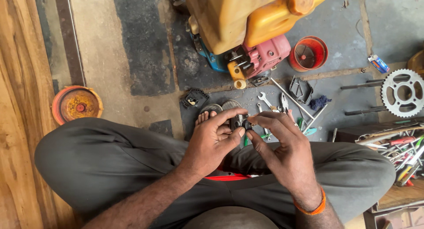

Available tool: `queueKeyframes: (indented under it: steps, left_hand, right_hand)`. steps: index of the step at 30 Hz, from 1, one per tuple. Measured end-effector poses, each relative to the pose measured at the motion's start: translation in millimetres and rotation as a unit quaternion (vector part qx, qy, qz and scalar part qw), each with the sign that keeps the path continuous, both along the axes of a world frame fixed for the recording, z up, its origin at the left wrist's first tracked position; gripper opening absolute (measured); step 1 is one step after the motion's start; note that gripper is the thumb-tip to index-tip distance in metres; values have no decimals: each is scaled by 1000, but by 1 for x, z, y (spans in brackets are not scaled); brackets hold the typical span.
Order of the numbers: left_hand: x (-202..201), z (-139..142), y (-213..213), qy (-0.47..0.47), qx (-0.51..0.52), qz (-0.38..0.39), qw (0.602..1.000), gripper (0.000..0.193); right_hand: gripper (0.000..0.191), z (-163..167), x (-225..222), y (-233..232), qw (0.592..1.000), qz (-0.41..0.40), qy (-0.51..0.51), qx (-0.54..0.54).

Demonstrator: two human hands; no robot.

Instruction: The person sits on the workshop floor and works on a small carburetor, turning it over and manipulating its small parts and fittings by hand, occasionally reaching for a spanner among the tools laid out on the floor. The machine with its yellow fuel tank sits in front of them.

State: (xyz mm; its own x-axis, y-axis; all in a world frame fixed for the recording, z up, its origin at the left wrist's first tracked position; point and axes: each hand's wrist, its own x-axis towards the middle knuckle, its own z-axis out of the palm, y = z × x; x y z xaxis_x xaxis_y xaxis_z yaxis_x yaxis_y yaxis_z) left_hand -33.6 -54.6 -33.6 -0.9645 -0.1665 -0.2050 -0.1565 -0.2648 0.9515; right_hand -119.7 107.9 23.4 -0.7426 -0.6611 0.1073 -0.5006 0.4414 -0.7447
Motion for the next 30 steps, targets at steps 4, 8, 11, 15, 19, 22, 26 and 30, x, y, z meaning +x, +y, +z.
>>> queueKeyframes:
  steps: [4,8,11,15,19,22,26,30]
  left_hand:
    - [-1,-4,-1,13,25,-7,1000,40]
    - [-3,-7,-4,-7,108,-15,994,39]
    - [-5,-9,-4,-24,135,-12,990,40]
    - [-6,-10,-6,-14,155,-24,988,41]
    - [-7,-10,-8,-1,171,-26,985,44]
    - [-9,-11,-8,-5,175,-28,984,44]
    - [-8,-12,-7,-15,194,-34,980,46]
    - [-9,-14,-6,-40,211,-39,976,47]
  right_hand:
    - [36,-3,-4,7,1000,5,10,-23]
    - [25,-8,-16,19,994,-47,-60,-79]
    - [20,-15,-20,26,985,-68,-93,-125]
    - [17,-22,-21,29,979,-78,-129,-139]
    - [16,-24,-22,29,980,-74,-128,-133]
    - [17,-24,-21,29,983,-69,-123,-121]
    - [19,-28,-18,27,980,-60,-146,-124]
    - [20,-33,-15,26,984,-37,-119,-124]
